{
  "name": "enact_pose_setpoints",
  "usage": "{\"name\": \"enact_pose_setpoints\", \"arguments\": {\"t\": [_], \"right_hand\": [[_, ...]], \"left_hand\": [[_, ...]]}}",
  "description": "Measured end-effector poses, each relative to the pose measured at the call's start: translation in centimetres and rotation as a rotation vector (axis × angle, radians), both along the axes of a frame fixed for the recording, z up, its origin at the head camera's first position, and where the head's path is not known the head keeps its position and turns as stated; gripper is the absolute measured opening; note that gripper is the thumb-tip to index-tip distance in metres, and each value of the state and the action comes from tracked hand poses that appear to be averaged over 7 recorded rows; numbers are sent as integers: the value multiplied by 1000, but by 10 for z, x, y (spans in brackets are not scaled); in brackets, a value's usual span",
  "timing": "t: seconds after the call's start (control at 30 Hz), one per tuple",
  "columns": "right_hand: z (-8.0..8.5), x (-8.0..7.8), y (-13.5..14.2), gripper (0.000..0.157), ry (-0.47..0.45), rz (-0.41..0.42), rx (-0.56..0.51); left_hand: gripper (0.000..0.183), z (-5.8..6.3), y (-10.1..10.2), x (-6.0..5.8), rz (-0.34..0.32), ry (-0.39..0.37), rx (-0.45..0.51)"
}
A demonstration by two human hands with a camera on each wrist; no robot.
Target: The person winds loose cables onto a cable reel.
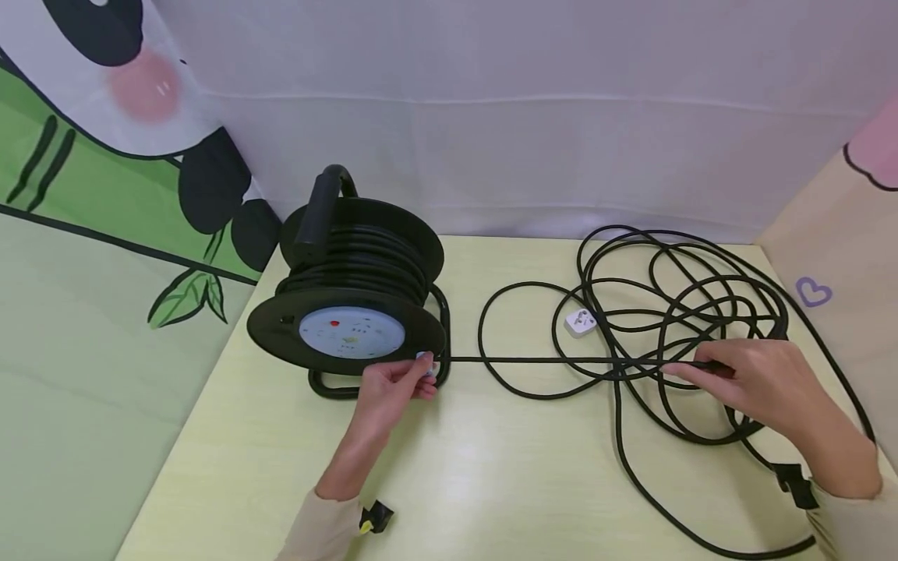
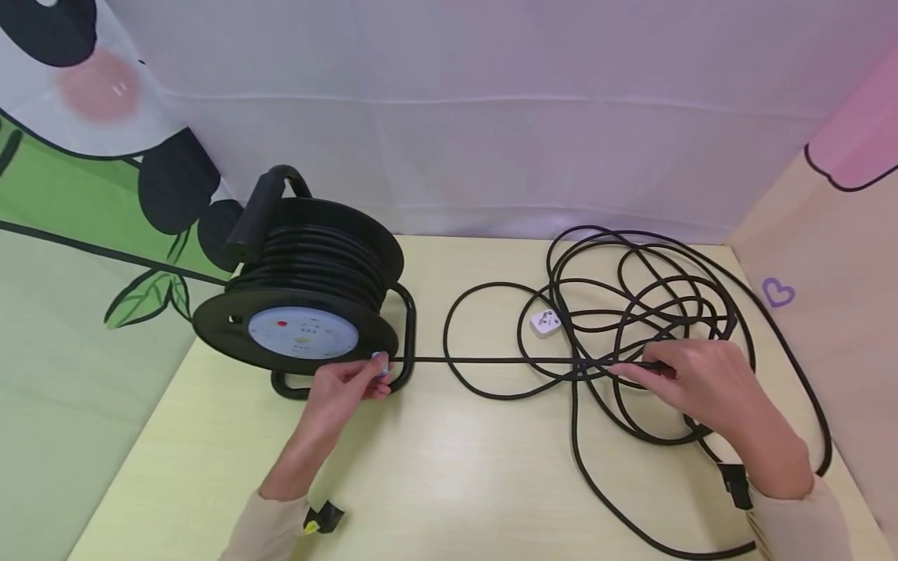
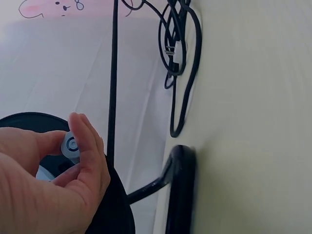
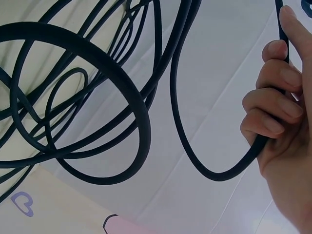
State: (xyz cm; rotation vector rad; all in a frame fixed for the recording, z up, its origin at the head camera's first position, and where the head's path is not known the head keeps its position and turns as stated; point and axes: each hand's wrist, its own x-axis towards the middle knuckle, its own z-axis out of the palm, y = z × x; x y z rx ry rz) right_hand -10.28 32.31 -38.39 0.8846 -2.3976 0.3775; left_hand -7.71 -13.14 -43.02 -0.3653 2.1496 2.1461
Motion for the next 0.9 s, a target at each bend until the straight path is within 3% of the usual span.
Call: {"name": "enact_pose_setpoints", "arguments": {"t": [0.17,0.37,0.53,0.7,0.9], "right_hand": [[11,-5,-1,62,56,23,12],[36,-17,4,64,159,82,33],[55,-25,22,70,201,32,60],[66,-26,47,72,62,-50,62],[68,-20,62,59,-168,-103,11]], "left_hand": [[32,-10,-10,3,5,-20,-24],[31,-19,-24,6,41,-44,-70],[31,-25,-38,9,80,-42,-86],[33,-27,-57,16,127,-57,-101],[41,-22,-80,20,150,-81,-108]]}}
